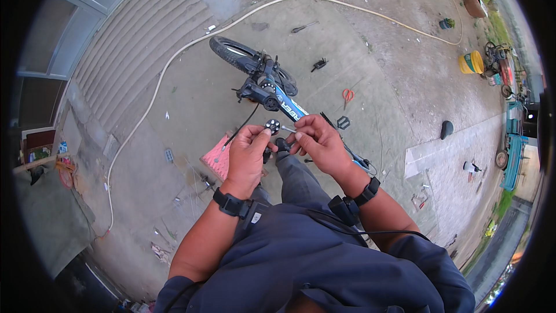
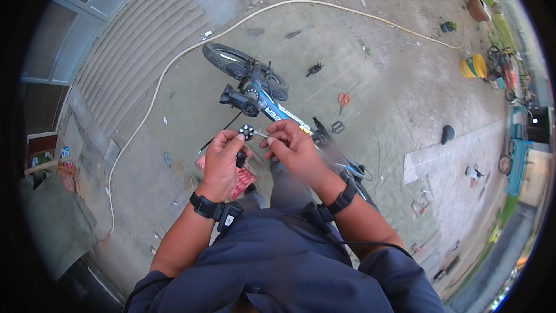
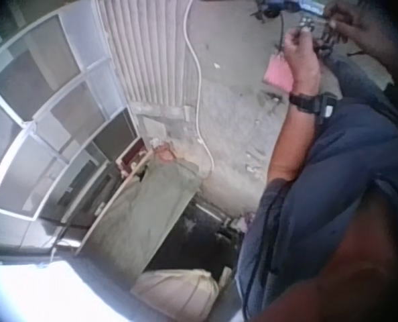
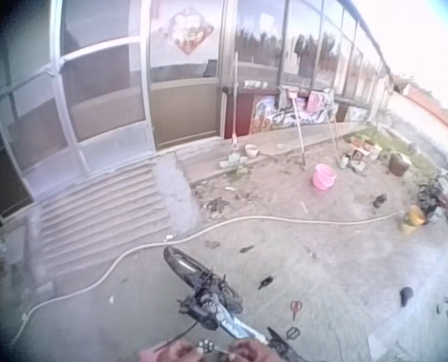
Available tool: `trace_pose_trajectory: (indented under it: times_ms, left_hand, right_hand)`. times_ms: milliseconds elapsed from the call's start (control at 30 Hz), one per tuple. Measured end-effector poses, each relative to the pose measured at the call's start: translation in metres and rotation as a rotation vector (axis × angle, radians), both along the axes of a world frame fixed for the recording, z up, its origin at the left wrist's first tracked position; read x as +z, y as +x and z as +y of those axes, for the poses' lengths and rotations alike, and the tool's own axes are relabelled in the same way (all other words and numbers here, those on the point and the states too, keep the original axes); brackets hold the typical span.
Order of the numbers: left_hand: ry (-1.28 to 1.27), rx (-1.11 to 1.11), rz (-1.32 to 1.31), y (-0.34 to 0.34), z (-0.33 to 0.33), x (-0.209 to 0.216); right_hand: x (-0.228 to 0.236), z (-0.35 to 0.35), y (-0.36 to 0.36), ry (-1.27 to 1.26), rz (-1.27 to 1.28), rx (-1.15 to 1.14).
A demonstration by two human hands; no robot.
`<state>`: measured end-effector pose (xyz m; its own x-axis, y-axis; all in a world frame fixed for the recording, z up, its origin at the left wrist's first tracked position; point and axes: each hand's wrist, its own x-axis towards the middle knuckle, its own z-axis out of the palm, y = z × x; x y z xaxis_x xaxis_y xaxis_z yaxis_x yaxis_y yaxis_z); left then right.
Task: The person assembles a bicycle handlebar by attaching a black handlebar to the stem, inserting a bolt, and tightening it with a multi-tool. The person also retrieves small parts from a white basin and positions the handlebar on the bicycle.
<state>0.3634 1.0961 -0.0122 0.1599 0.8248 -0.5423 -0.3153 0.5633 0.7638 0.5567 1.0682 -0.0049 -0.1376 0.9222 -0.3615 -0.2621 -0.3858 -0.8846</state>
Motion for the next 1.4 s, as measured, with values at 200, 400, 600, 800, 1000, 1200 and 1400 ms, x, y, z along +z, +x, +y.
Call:
trace_pose_trajectory:
  times_ms: [200,400,600,800,1000,1200,1400]
  left_hand:
    - [0.018,-0.002,0.025,0.001,0.006,-0.001]
    - [0.005,0.005,0.04,0.002,0.01,0.0]
    - [-0.046,-0.018,0.061,0.003,0.009,0.006]
    - [-0.072,-0.045,0.079,0.001,0.008,0.006]
    - [-0.043,-0.043,0.065,0.002,0.006,0.004]
    - [-0.011,-0.051,0.084,0.004,0.004,0.004]
    - [0.067,-0.028,0.151,0.008,0.003,0.001]
  right_hand:
    - [0.008,0.011,0.007,-0.14,0.207,0.048]
    - [-0.005,0.016,0.015,-0.183,0.415,-0.004]
    - [-0.012,0.021,0.015,0.104,0.049,0.032]
    - [-0.004,0.024,0.011,0.061,0.01,0.051]
    - [-0.001,0.018,-0.001,0.078,-0.062,0.083]
    - [0.0,0.014,-0.01,0.186,-0.31,0.055]
    - [0.003,0.019,-0.014,0.523,-0.745,-0.006]
